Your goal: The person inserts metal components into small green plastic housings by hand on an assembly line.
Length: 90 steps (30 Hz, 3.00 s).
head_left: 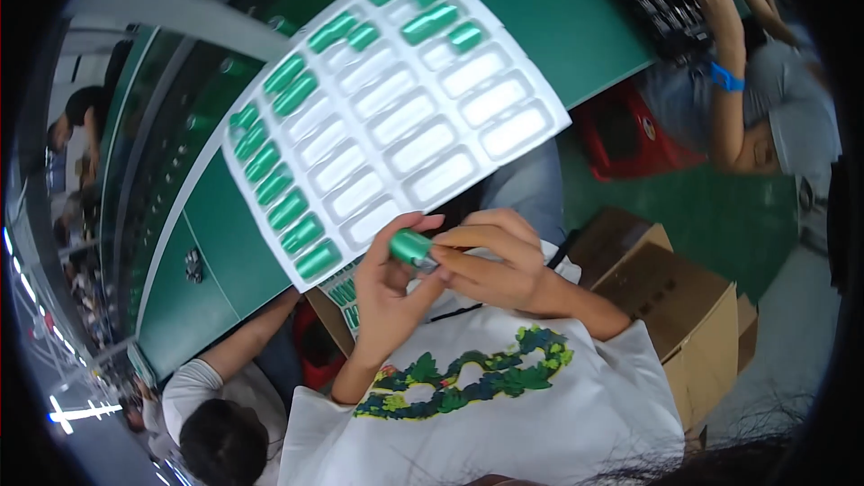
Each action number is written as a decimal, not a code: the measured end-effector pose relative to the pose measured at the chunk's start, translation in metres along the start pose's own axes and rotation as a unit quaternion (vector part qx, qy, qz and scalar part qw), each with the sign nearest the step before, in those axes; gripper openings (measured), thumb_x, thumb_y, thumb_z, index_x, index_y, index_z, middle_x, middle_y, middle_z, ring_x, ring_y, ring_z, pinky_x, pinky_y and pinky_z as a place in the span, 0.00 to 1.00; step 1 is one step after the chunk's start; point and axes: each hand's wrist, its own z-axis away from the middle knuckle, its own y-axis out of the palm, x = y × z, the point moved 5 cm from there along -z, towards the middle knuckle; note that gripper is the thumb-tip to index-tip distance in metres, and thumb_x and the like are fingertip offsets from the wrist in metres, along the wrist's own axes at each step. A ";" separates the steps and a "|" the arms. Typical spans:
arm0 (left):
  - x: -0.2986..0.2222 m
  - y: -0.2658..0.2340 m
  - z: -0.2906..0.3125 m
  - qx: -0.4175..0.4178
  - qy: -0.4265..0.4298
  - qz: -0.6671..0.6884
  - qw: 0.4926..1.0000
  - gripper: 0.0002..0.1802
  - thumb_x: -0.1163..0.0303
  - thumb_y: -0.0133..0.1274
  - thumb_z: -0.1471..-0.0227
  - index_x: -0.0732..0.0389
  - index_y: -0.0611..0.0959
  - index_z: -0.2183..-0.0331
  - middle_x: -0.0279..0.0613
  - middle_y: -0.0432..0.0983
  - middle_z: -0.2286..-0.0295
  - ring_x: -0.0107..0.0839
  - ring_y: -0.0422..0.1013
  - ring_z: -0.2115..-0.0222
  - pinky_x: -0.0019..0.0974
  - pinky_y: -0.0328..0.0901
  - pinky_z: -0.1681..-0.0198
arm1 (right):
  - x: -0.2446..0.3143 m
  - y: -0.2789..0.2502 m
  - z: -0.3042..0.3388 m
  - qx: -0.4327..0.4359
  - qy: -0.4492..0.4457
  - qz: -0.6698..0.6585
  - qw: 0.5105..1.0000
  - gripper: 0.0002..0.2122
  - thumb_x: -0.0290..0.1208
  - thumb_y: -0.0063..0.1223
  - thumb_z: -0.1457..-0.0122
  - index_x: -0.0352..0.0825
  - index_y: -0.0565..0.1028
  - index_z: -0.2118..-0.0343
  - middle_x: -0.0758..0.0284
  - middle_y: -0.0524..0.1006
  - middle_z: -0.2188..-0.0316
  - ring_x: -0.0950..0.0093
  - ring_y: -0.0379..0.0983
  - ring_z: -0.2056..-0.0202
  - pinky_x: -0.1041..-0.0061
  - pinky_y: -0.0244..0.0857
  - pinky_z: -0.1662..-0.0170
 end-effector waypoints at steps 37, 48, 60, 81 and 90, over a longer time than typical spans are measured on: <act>0.000 -0.028 0.009 -0.094 0.102 0.090 0.986 0.18 0.68 0.47 0.34 0.69 0.73 0.48 0.49 0.75 0.51 0.25 0.71 0.54 0.30 0.66 0.49 | 0.023 0.018 -0.041 0.093 -0.022 -0.035 0.995 0.12 0.22 0.69 0.54 0.27 0.79 0.66 0.62 0.77 0.67 0.68 0.76 0.71 0.74 0.72 0.68; -0.006 -0.037 0.000 -0.082 0.076 -0.100 0.989 0.17 0.72 0.44 0.35 0.67 0.75 0.47 0.43 0.77 0.56 0.24 0.72 0.58 0.27 0.68 0.56 | 0.013 0.016 -0.045 0.118 -0.083 -0.002 0.990 0.15 0.29 0.70 0.53 0.29 0.79 0.64 0.62 0.79 0.65 0.66 0.78 0.68 0.72 0.74 0.66; -0.031 -0.030 -0.002 0.053 0.179 -0.107 0.977 0.23 0.62 0.48 0.38 0.72 0.74 0.50 0.48 0.73 0.56 0.32 0.69 0.54 0.33 0.62 0.48 | 0.037 0.025 -0.032 -0.038 -0.186 0.011 0.982 0.11 0.30 0.62 0.55 0.31 0.70 0.77 0.62 0.69 0.75 0.62 0.71 0.73 0.67 0.67 0.72; -0.050 0.022 -0.112 0.029 0.310 -0.628 0.713 0.38 0.51 0.56 0.46 0.51 0.67 0.37 0.62 0.42 0.34 0.66 0.41 0.35 0.61 0.42 0.35 | -0.200 -0.061 -0.264 -0.119 0.089 0.108 0.983 0.16 0.31 0.62 0.48 0.28 0.80 0.58 0.55 0.82 0.65 0.66 0.81 0.64 0.71 0.74 0.59; -0.009 0.007 -0.124 0.026 0.240 -0.643 0.727 0.29 0.49 0.46 0.40 0.51 0.72 0.41 0.61 0.50 0.37 0.62 0.49 0.38 0.69 0.43 0.40 | -0.321 0.054 -0.305 0.105 0.181 0.182 0.961 0.22 0.35 0.69 0.53 0.27 0.78 0.57 0.57 0.81 0.69 0.66 0.80 0.66 0.70 0.74 0.60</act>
